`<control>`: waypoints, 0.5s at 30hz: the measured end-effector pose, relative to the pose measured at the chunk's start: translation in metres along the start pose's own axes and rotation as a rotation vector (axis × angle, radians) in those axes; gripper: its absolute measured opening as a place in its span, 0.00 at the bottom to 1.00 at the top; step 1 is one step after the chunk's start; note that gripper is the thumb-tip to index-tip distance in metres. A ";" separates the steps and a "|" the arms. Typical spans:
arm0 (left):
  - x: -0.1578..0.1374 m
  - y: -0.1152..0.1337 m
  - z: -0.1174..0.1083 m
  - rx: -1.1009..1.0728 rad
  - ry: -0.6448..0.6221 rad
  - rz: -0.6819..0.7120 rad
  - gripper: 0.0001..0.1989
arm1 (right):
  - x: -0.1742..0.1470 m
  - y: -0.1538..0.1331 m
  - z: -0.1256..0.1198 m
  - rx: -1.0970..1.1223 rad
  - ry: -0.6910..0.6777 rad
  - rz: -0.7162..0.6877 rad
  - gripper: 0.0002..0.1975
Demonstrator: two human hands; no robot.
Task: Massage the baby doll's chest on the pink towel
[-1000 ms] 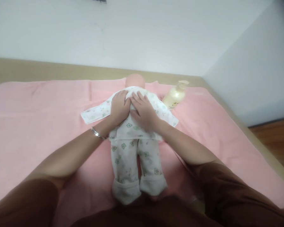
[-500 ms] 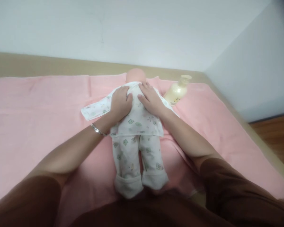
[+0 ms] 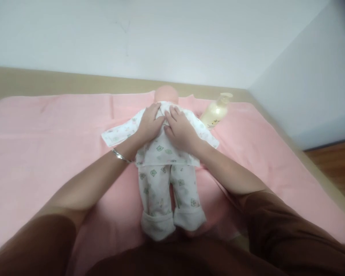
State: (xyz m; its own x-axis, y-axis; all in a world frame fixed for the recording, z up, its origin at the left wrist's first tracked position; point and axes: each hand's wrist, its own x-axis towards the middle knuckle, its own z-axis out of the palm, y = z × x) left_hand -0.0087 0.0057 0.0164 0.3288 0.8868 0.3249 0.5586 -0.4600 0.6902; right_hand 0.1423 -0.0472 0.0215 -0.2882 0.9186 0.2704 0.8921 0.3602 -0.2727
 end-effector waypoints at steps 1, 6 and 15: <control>0.003 -0.003 0.000 0.005 0.007 -0.006 0.27 | 0.001 0.000 0.001 0.018 -0.006 -0.002 0.30; 0.009 -0.008 0.009 0.123 0.092 -0.044 0.20 | 0.012 0.014 0.001 0.096 -0.008 0.200 0.34; -0.010 0.010 0.023 0.290 0.099 0.049 0.27 | 0.017 0.022 -0.014 0.064 0.016 0.192 0.24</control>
State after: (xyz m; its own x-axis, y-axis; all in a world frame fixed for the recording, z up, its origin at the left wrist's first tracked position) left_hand 0.0111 -0.0084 0.0049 0.2925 0.8569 0.4245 0.7425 -0.4833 0.4638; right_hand 0.1617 -0.0265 0.0329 -0.1092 0.9689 0.2222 0.9060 0.1889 -0.3788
